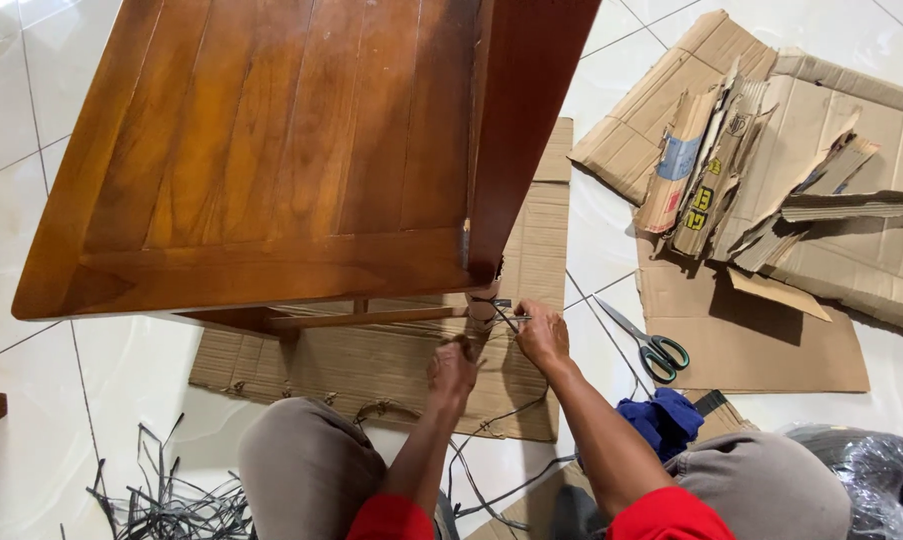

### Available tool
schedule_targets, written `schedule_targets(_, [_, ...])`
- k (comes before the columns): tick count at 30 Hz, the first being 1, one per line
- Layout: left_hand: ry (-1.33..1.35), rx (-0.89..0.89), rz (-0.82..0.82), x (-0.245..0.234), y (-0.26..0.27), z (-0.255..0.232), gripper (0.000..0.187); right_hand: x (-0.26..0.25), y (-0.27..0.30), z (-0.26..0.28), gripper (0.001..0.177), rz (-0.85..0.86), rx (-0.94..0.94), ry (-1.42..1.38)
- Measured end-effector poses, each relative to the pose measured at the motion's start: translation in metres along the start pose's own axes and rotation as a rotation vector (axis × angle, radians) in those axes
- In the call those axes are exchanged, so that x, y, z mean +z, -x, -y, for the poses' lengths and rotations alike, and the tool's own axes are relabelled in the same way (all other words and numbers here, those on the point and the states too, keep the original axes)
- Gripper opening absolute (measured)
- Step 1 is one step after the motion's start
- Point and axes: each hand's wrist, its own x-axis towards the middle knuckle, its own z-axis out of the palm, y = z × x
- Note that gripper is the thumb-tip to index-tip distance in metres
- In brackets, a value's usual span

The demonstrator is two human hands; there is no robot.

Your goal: Wrapping the legs of a wooden chair with protective plastic strips

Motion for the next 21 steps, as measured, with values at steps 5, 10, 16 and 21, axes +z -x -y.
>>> schedule_targets(5, [0.298,0.017,0.176,0.015,0.02,0.012,0.062,0.047,-0.005,-0.037,0.028,0.03,0.078,-0.096])
schedule_targets(10, [-0.025,0.117,0.099,0.049,0.017,0.007,0.059,0.035,0.024,-0.015,0.031,0.223,0.261,-0.469])
schedule_targets(16, [-0.039,0.323,0.112,-0.009,0.031,0.001,0.013,0.053,0.026,-0.024,0.041,0.273,0.134,-1.064])
schedule_targets(21, [0.249,0.222,0.057,-0.011,0.029,-0.001,0.009,0.059,0.024,-0.017,0.026,0.12,0.04,-0.406])
